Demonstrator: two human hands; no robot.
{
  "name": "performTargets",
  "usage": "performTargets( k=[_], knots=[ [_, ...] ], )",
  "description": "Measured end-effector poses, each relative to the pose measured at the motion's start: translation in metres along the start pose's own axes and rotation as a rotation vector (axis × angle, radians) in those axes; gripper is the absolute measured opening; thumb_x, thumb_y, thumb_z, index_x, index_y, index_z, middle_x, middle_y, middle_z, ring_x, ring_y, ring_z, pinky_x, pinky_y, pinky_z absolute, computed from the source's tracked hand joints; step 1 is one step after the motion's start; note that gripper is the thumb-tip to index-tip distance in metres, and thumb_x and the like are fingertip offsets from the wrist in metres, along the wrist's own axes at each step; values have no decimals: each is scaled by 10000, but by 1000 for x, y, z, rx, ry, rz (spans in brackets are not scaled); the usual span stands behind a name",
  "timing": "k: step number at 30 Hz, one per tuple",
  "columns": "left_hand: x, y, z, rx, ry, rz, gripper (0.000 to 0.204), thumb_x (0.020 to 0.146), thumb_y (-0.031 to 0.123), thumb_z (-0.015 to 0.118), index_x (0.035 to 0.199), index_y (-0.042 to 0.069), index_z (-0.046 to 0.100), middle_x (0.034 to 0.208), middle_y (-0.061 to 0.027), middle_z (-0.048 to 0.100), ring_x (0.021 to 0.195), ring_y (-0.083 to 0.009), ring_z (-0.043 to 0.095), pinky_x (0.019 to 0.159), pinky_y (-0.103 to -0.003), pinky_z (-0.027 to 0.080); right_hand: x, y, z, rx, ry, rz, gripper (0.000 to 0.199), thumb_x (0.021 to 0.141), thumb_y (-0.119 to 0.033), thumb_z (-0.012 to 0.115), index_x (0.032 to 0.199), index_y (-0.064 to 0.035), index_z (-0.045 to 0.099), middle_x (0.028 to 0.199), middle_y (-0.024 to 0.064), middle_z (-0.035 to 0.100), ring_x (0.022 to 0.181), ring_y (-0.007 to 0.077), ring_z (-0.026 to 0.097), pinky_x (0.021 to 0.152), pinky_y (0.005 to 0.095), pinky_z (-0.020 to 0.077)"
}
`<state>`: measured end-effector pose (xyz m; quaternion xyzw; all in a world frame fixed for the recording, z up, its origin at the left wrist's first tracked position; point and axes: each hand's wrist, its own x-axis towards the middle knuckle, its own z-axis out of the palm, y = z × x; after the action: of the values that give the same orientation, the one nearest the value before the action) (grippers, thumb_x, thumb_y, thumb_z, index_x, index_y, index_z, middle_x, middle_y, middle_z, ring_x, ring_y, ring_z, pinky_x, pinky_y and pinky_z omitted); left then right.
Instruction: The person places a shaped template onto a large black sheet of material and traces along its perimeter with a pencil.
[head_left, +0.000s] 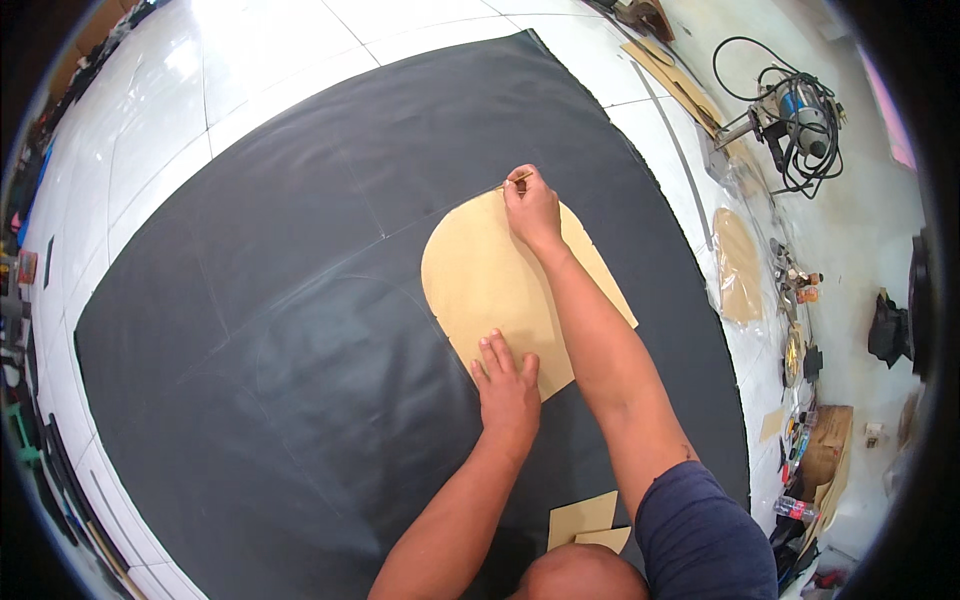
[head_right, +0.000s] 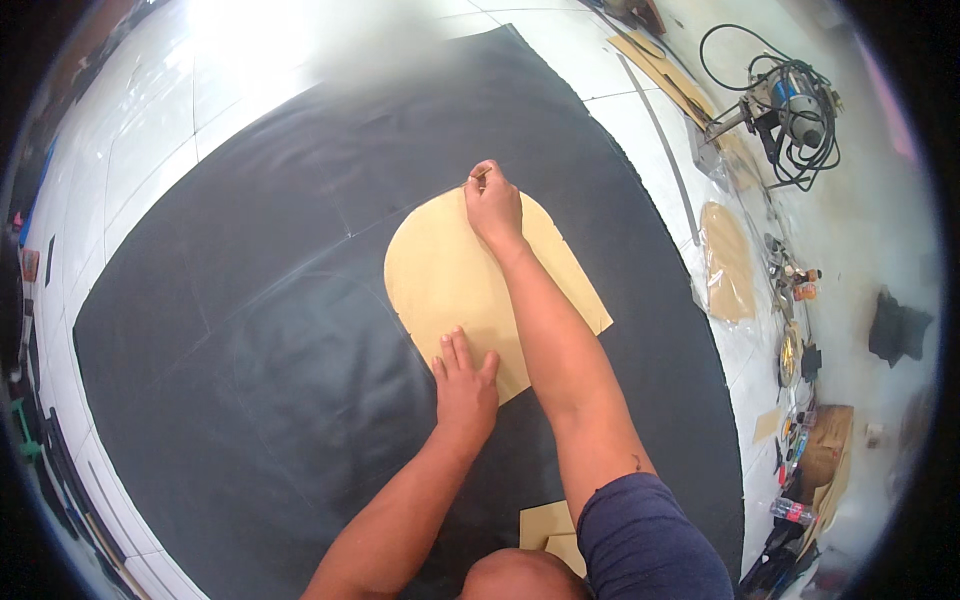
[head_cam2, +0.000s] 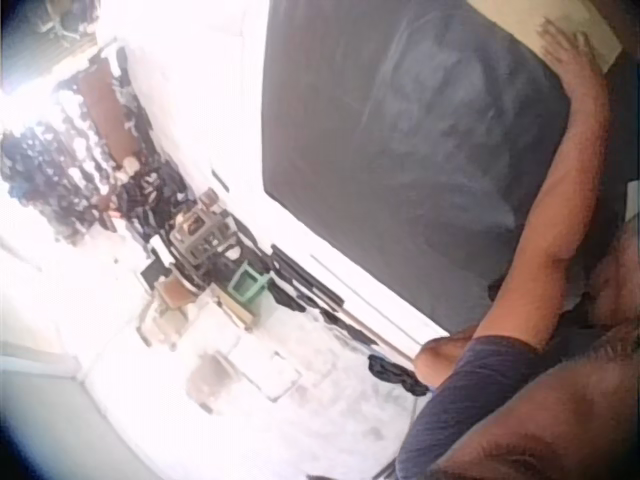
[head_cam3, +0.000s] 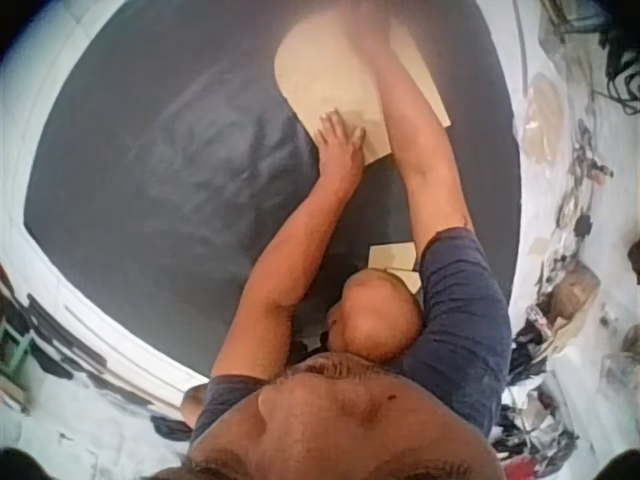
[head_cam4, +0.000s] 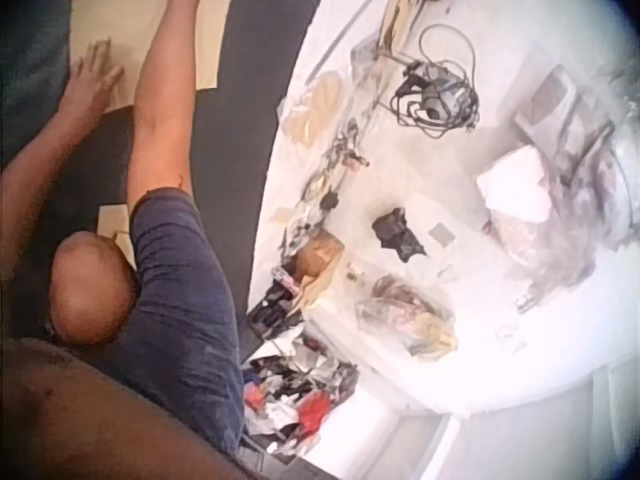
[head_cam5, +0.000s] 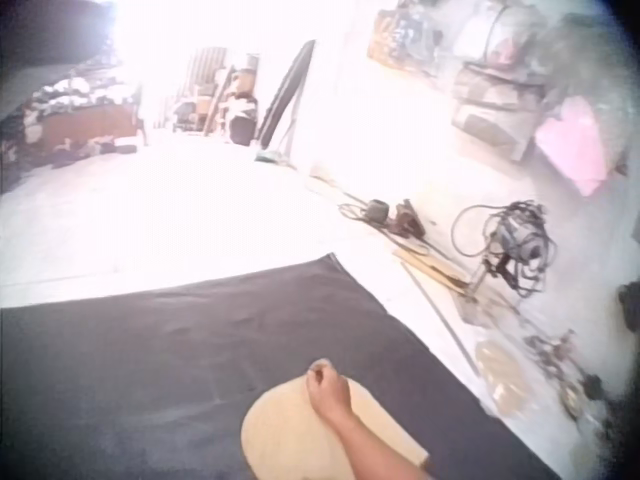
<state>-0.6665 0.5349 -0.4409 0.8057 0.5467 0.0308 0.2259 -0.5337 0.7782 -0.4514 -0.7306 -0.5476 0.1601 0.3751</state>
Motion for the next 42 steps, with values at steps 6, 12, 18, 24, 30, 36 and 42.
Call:
performTargets(
  k=[6,12,18,24,30,36,42],
  knots=[
    [-1,-2,5,-25,52,5,270,940,120,600,1206,90,571,1586,-370,272,1476,-521,310,1144,-645,346,6,10,-15,-91,93,70,154,954,-189,601,1048,-69,622,951,148,750,935,364,723,828,462,552],
    [0,0,2,-4,44,17,286,932,120,608,1215,90,581,1581,-372,280,1473,-526,315,1141,-639,356,6,16,-19,-89,21,62,153,961,-197,594,1054,-79,622,945,137,750,947,367,721,831,465,550],
    [1,0,-3,0,-3,17,392,878,95,673,1257,90,573,1574,-382,263,1473,-539,296,1148,-635,349,4,27,-32,-125,117,118,172,953,-230,629,1041,-82,636,947,102,752,896,320,733,821,424,551],
    [2,-1,-7,23,-40,13,454,868,98,702,1293,92,541,1575,-378,255,1478,-537,289,1149,-625,355,-7,50,-62,-103,158,180,143,952,-170,595,1045,-62,610,922,128,742,908,330,731,817,438,554],
    [2,-2,-6,14,-24,10,370,930,95,618,1291,101,536,1562,-369,291,1471,-526,312,1132,-619,376,-33,65,-81,-103,201,210,134,954,-174,604,1037,-69,608,927,142,743,901,347,729,796,450,552],
    [3,-2,-9,2,-23,28,330,949,96,593,1274,88,541,1554,-373,302,1468,-533,313,1124,-625,383,-27,62,-78,-190,154,217,132,967,-177,601,1043,-69,602,973,158,746,948,381,718,806,486,542],
    [5,0,-9,7,-54,16,359,961,107,577,1318,103,536,1552,-368,314,1469,-529,315,1118,-622,390,-59,71,-101,-160,196,164,138,979,-180,580,1040,-57,592,951,163,738,904,388,714,770,477,537]
  ],
)
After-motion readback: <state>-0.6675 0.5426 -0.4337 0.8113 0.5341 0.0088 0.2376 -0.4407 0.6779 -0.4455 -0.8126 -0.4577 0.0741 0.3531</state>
